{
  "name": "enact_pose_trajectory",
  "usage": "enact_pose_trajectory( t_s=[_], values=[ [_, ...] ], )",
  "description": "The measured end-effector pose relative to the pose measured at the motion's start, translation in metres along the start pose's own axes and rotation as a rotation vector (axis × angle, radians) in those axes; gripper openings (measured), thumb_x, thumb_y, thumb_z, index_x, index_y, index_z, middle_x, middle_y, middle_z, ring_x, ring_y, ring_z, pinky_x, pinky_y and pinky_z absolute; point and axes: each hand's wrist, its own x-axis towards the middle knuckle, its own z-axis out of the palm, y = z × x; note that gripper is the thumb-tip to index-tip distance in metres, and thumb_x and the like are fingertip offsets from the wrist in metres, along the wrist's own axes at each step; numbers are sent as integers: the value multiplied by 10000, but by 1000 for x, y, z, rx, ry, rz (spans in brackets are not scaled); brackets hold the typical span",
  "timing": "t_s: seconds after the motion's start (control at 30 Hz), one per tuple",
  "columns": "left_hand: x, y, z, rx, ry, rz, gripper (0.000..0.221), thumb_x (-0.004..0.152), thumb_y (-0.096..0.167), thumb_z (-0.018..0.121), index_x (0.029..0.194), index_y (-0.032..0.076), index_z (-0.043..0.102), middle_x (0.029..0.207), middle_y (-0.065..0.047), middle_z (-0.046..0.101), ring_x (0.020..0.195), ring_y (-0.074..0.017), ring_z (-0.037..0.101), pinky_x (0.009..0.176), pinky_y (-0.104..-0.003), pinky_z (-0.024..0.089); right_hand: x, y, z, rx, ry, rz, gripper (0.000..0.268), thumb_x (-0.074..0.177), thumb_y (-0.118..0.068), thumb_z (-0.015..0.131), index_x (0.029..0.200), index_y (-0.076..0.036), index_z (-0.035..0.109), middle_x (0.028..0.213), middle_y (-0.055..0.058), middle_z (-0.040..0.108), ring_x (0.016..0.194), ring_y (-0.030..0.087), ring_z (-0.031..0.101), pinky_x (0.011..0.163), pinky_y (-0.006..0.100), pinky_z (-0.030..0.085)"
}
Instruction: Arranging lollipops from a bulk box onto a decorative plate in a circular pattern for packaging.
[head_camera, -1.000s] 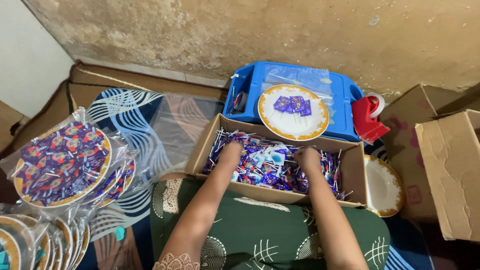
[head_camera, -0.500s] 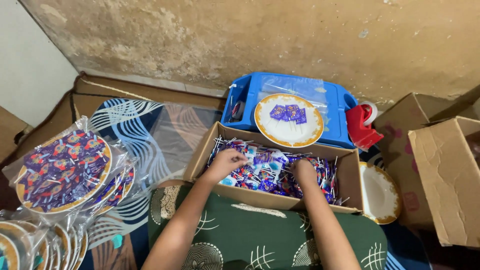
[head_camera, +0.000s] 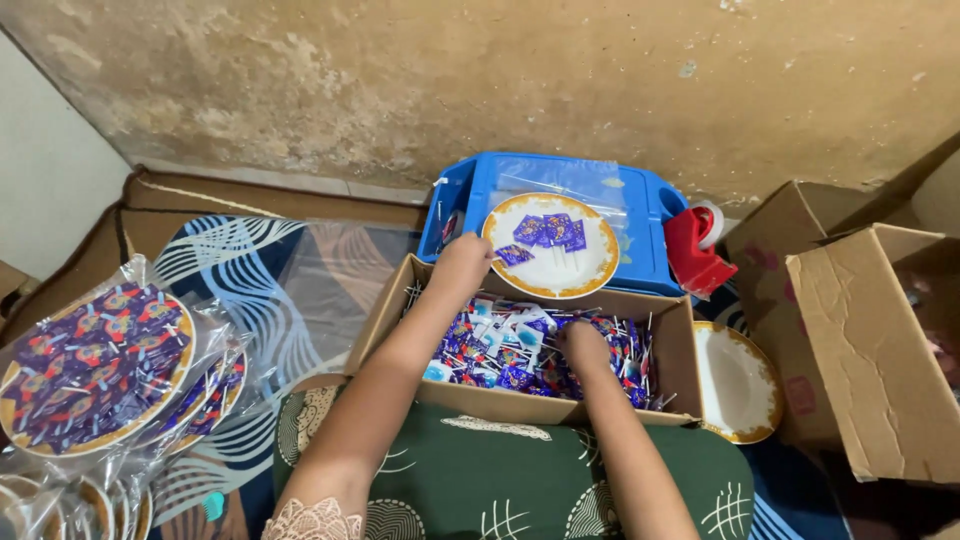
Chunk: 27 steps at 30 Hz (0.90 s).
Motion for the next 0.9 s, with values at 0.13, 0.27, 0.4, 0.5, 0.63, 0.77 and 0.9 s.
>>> enact_pose_trajectory(
  t_s=[0.13, 0.27, 0.4, 0.5, 0.63, 0.77, 0.9],
  values=[
    [9, 3, -4, 14, 20, -107, 95, 868, 169, 707, 929, 138, 773, 865, -98, 648, 847, -324, 723, 775, -445, 615, -6, -8, -12, 11, -12, -18, 173, 869, -178, 684, 926, -105, 831, 900, 174, 754, 916, 385, 756, 806, 495, 632],
    [10, 9, 1, -10, 40, -116, 106, 872, 154, 705, 951, 128, 772, 867, -109, 646, 852, -339, 730, 771, -457, 619, -4, -7, -9, 27, 5, -25, 177, 861, -166, 683, 932, -97, 830, 897, 175, 753, 898, 384, 757, 794, 490, 630],
    [-4, 37, -14, -160, -1, -124, 108, 880, 109, 708, 964, 119, 775, 885, -98, 667, 893, -329, 740, 805, -438, 616, -5, -6, -9, 26, 8, -32, 187, 862, -159, 672, 935, -82, 826, 902, 189, 746, 885, 398, 754, 778, 500, 627],
    [-14, 51, -19, -252, -94, -72, 119, 875, 133, 712, 965, 114, 787, 895, -133, 689, 952, -373, 719, 838, -486, 604, -4, -5, -7, 47, 14, -42, 196, 863, -157, 653, 914, -76, 824, 915, 196, 736, 855, 412, 746, 764, 502, 624],
    [-15, 55, -10, -240, -95, -82, 102, 879, 148, 709, 943, 140, 787, 874, -99, 676, 937, -336, 721, 825, -460, 601, -4, -5, -6, 21, 16, -50, 191, 864, -156, 659, 911, -76, 826, 899, 183, 731, 852, 395, 749, 762, 494, 626],
    [-8, 52, -9, -221, -14, -97, 122, 900, 114, 682, 976, 110, 777, 863, -113, 646, 920, -338, 702, 819, -469, 598, -3, -4, -5, 33, 10, -53, 189, 873, -158, 655, 921, -73, 817, 928, 182, 729, 872, 392, 748, 773, 490, 627],
    [0, 34, 1, -173, 192, -115, 80, 874, 120, 706, 937, 118, 755, 832, -107, 624, 865, -355, 703, 797, -478, 595, -3, -2, -4, 21, -3, -64, 191, 869, -172, 654, 903, -78, 817, 945, 188, 719, 889, 395, 746, 790, 497, 628]
  ],
)
